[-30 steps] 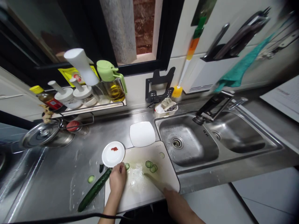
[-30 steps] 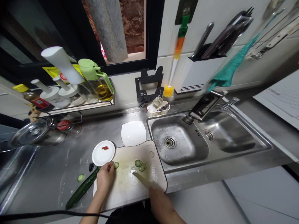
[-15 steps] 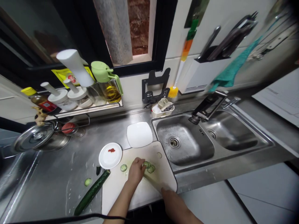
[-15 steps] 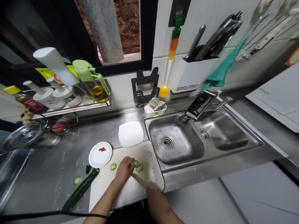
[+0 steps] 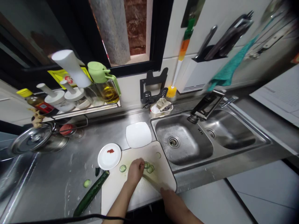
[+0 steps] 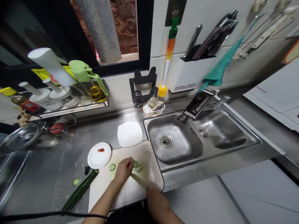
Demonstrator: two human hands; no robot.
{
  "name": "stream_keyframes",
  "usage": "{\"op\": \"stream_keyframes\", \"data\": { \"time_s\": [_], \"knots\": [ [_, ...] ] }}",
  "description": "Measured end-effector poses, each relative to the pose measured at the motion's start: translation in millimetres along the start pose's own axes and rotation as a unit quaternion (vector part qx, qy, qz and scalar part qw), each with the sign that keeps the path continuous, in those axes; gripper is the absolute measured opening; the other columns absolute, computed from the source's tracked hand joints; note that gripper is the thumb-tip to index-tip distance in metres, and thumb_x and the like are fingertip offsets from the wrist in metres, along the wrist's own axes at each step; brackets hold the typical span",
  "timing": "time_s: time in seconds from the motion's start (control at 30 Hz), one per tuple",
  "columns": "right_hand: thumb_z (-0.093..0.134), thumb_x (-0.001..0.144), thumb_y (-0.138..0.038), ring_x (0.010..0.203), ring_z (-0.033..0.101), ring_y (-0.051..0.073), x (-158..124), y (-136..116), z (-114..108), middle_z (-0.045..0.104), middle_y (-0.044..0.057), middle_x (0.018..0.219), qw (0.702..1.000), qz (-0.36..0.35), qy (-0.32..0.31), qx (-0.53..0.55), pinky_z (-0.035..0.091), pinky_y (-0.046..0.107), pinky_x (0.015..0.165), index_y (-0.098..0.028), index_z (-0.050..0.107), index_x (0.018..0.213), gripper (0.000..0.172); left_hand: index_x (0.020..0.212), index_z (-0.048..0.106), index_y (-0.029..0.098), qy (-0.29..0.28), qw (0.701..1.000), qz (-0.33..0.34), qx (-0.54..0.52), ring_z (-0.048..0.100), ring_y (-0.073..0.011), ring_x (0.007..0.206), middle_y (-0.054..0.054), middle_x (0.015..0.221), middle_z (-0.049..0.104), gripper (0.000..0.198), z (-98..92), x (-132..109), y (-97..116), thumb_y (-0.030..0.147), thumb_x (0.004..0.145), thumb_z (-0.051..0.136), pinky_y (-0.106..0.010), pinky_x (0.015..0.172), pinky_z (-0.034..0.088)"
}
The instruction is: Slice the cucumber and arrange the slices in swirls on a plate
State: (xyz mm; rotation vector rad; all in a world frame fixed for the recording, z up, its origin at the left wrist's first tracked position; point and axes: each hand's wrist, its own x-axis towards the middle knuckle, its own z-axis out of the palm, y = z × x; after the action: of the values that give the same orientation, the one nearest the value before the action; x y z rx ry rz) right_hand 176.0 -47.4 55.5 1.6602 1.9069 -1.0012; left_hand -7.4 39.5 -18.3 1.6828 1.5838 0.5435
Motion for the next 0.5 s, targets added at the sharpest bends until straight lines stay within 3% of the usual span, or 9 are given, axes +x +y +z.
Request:
{"op": "stream_keyframes", "data": {
  "time_s": [0.27,0.5],
  "knots": [
    [0.031,0.081,-0.001,0.1,0.063,0.024,2.1,3.8,3.0,0.066,0.015,0.11,1.0,-0.006,0.016,0.014,0.046,0.03,0.083,-0.013,0.06,0.12,0.05,0.075,0.064,0.019,0.038,0.991,-0.126,-0.036,0.058,-0.0112,0.063,0.002,0.067,0.065,0.016,-13.1,-16.4,-13.2,0.017,0.075,0.048,-0.02,0.063,0.04],
    [0.032,0.08,0.0,0.099,0.063,0.024,1.1,-5.5,-9.2,0.067,0.014,0.107,1.0,-0.012,0.014,0.0,0.045,0.03,0.082,-0.014,0.06,0.118,0.049,0.073,0.066,0.021,0.075,0.981,-0.18,-0.007,0.06,-0.0118,0.065,0.002,0.068,0.067,0.015,-20.4,-30.7,-26.7,0.02,0.075,0.051,-0.02,0.064,0.04]
  ]
}}
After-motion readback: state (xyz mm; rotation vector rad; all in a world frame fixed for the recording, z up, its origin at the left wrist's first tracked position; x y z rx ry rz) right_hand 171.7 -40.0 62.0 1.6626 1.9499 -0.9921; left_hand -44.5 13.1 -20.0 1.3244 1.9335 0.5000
